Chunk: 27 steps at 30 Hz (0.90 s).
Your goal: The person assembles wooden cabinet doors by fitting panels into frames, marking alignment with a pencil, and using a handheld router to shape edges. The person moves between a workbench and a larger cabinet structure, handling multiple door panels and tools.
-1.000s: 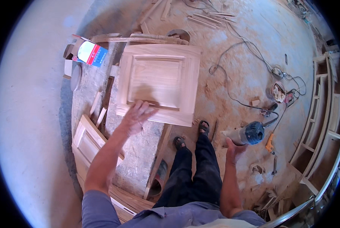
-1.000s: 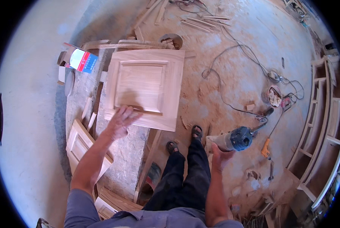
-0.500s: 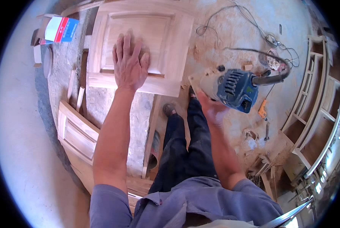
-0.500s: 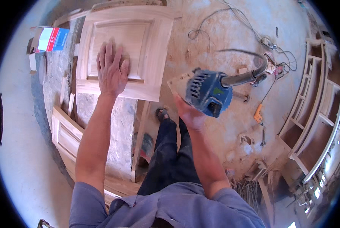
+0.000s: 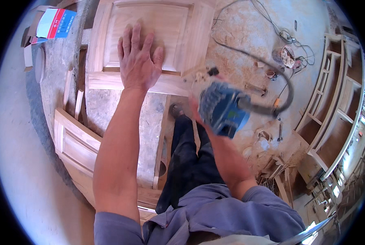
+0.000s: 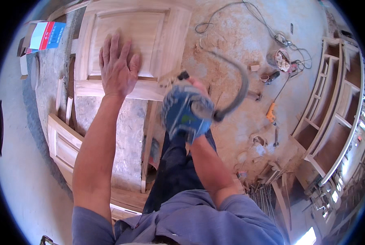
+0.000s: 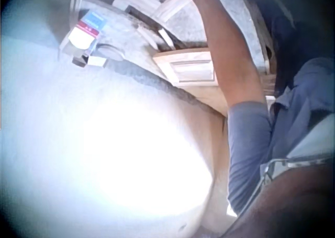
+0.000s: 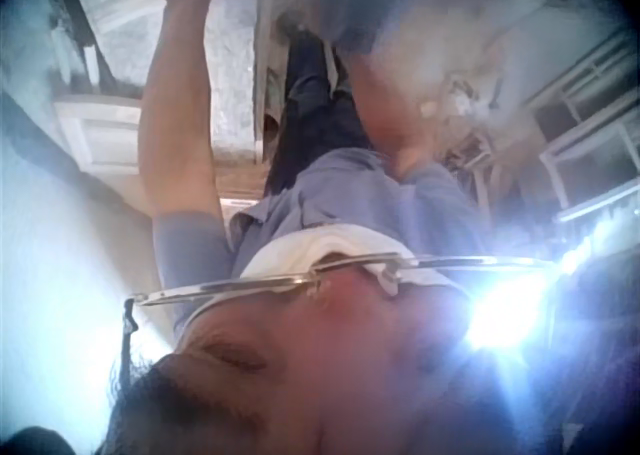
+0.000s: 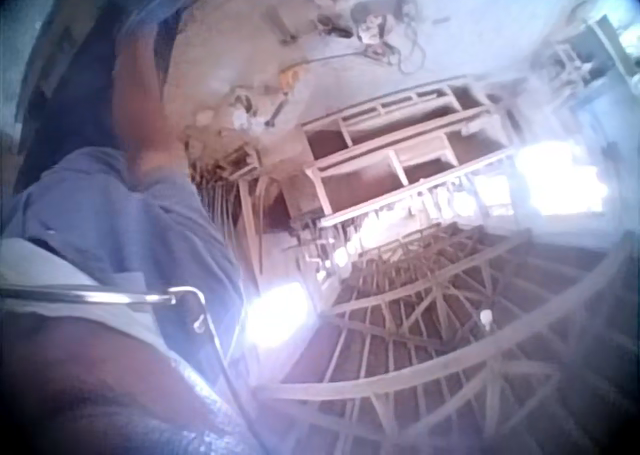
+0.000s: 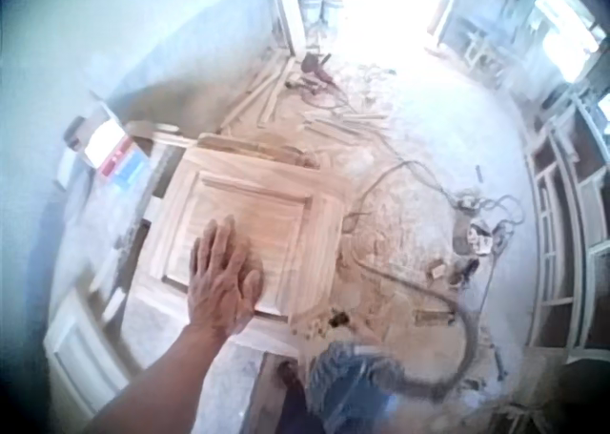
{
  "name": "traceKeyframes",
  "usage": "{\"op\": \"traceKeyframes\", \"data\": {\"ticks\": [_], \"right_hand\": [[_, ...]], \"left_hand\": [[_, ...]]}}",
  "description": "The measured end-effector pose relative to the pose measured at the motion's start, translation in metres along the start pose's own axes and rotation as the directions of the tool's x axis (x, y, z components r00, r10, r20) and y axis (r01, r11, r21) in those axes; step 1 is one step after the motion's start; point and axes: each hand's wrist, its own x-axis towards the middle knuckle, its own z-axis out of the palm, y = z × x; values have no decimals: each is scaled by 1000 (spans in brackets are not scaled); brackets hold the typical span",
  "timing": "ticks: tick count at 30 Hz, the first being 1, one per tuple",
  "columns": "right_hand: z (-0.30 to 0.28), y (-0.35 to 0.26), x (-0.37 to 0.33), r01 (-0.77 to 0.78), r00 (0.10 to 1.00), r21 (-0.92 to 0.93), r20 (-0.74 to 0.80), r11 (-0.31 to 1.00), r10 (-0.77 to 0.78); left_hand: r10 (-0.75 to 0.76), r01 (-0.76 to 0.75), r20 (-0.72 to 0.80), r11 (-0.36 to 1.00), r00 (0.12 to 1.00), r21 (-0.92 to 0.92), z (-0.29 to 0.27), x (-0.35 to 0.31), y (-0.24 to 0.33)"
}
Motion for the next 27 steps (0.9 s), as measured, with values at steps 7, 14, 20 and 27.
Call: {"op": "traceKeyframes", "data": {"ticks": [7,14,20,27], "right_hand": [[-2,-45,-26,151,988,-237,-4,960,-156],[-6,-41,-14,45,998,-187,54,981,-35],[-3,-58,7,-87,992,-271,61,959,107],[11,-7,19,161,987,-249,22,955,-161]], "left_hand": [[-17,17,24,1000,1000,14,4,-1,-3],[-16,17,28,1000,999,-16,2,0,-1],[-23,24,31,1000,999,-2,1,0,0],[-20,20,46,1000,999,0,0,1,0]]}}
